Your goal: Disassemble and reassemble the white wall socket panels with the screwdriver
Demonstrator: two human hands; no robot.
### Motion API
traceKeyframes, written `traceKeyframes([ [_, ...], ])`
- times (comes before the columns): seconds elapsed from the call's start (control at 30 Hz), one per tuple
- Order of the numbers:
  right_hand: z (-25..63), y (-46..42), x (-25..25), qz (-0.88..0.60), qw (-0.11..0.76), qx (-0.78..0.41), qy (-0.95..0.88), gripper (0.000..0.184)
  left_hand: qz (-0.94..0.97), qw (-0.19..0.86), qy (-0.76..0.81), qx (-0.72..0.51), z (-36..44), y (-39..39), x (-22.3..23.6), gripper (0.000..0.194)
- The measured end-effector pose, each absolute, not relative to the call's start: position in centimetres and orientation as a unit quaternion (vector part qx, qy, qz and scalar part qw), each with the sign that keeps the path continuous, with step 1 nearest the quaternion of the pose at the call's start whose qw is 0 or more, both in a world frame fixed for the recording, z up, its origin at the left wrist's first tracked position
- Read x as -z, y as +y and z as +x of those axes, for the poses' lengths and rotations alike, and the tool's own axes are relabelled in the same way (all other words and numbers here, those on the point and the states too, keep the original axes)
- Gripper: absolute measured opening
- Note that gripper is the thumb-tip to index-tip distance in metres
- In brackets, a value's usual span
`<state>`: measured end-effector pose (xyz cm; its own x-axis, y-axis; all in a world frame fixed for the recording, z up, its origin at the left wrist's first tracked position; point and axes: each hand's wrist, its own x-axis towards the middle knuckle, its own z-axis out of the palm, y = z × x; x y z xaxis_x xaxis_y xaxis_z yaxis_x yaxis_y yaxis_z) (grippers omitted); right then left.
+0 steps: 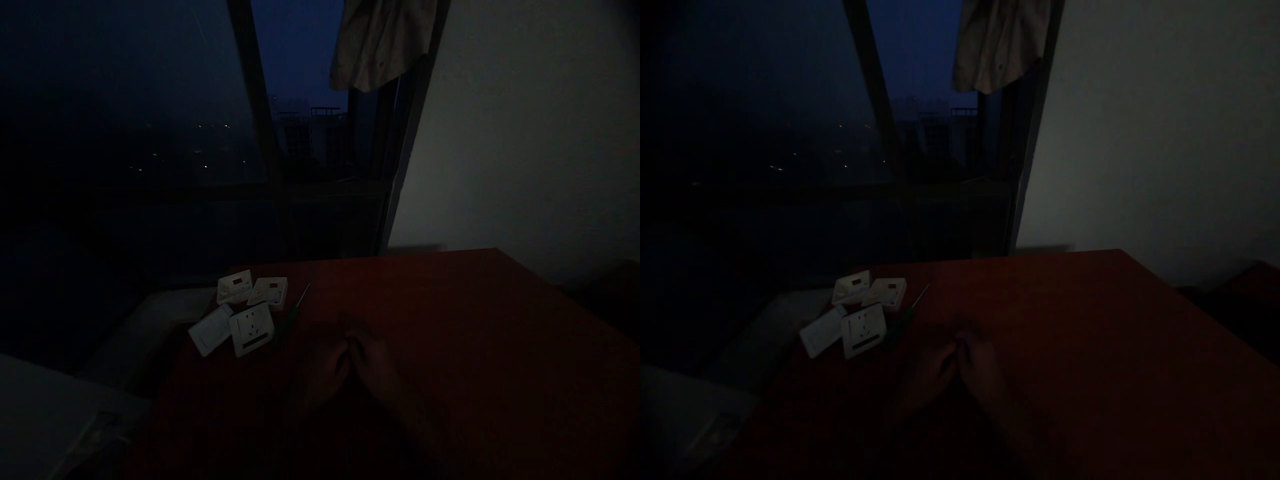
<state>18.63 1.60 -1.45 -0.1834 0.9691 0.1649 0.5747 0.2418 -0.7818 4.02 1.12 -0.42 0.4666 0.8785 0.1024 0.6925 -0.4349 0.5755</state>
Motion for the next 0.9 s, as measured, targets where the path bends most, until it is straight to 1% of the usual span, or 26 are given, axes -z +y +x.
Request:
traceKeyframes([
  [0.37, 18.60, 1.39, 1.25, -0.544, 0.336, -0.293, -0.711, 0.033, 0.825, 0.223, 0.481, -0.197, 3.95, 1.17, 0.71, 0.013],
  [0.63, 18.59, 1.56, 1.55, -0.540, 0.341, -0.297, -0.710, 0.032, 0.820, 0.251, 0.474, -0.198, 3.97, 1.15, 0.30, 0.014],
  [0.9, 18.59, 1.50, 1.50, -0.541, 0.337, -0.294, -0.712, 0.032, 0.818, 0.242, 0.482, -0.198, 3.92, 1.10, 0.47, 0.015],
])
